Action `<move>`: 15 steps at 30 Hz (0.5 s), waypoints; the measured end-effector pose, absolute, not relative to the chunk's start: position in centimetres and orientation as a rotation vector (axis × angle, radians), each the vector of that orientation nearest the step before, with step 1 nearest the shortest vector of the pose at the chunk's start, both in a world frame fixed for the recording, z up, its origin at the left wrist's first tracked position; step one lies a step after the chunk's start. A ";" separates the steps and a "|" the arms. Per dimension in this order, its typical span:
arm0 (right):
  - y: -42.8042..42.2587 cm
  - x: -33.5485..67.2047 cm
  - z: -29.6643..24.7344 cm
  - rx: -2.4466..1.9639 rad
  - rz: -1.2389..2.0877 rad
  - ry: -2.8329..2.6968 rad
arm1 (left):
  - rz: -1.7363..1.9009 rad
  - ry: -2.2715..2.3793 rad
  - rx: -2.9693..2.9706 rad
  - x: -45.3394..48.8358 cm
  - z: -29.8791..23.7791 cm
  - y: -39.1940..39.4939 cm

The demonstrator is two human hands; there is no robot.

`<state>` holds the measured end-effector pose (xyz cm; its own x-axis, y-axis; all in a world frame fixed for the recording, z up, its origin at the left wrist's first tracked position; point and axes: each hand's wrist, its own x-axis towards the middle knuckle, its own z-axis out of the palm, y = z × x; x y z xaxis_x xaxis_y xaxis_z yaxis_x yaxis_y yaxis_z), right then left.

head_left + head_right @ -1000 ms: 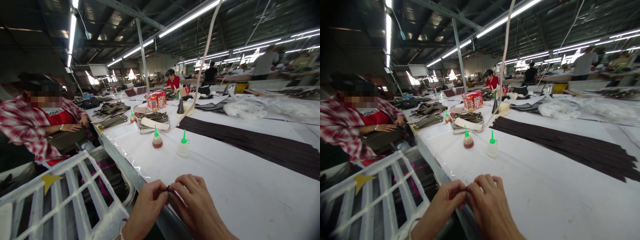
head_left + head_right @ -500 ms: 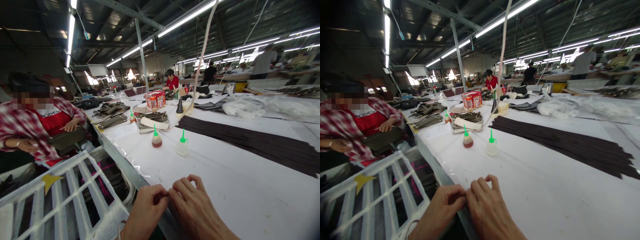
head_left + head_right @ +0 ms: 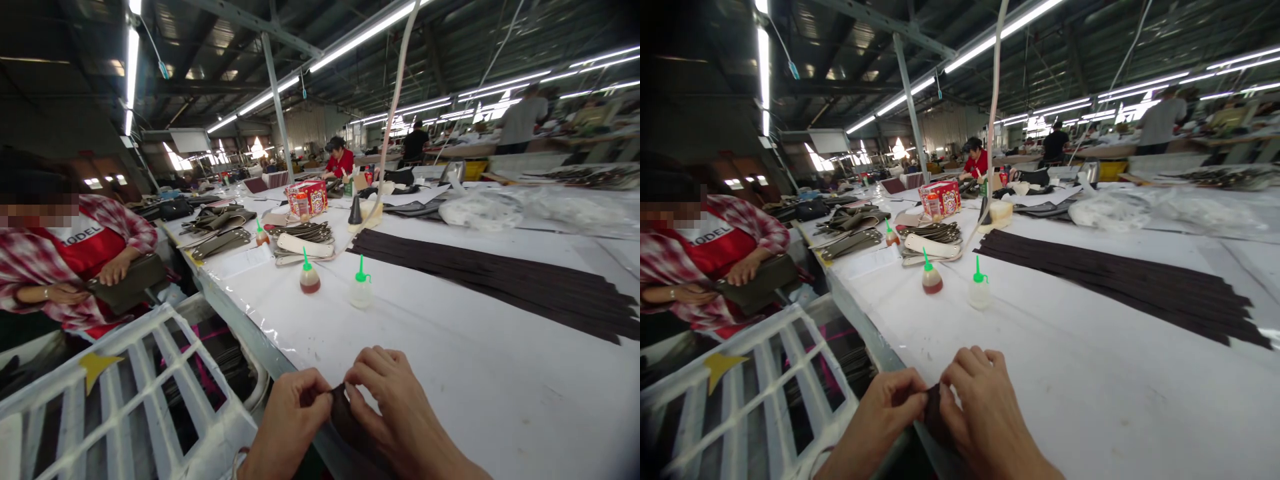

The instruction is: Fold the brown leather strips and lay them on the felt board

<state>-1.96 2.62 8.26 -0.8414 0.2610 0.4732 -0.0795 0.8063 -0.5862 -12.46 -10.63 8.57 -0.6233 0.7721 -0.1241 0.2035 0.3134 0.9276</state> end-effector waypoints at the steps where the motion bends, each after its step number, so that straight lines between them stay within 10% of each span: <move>1: 2.8 -1.9 8.4 -0.190 0.956 -2.436 | 1.309 2.038 0.858 -12.3 8.6 -10.6; 7: 3.7 -2.0 8.3 -0.369 1.585 -2.264 | 1.350 2.039 0.867 -12.5 8.4 -10.5; 15: 2.9 -1.0 8.8 -0.175 0.886 -2.501 | 1.370 2.035 0.855 -13.1 8.0 -10.6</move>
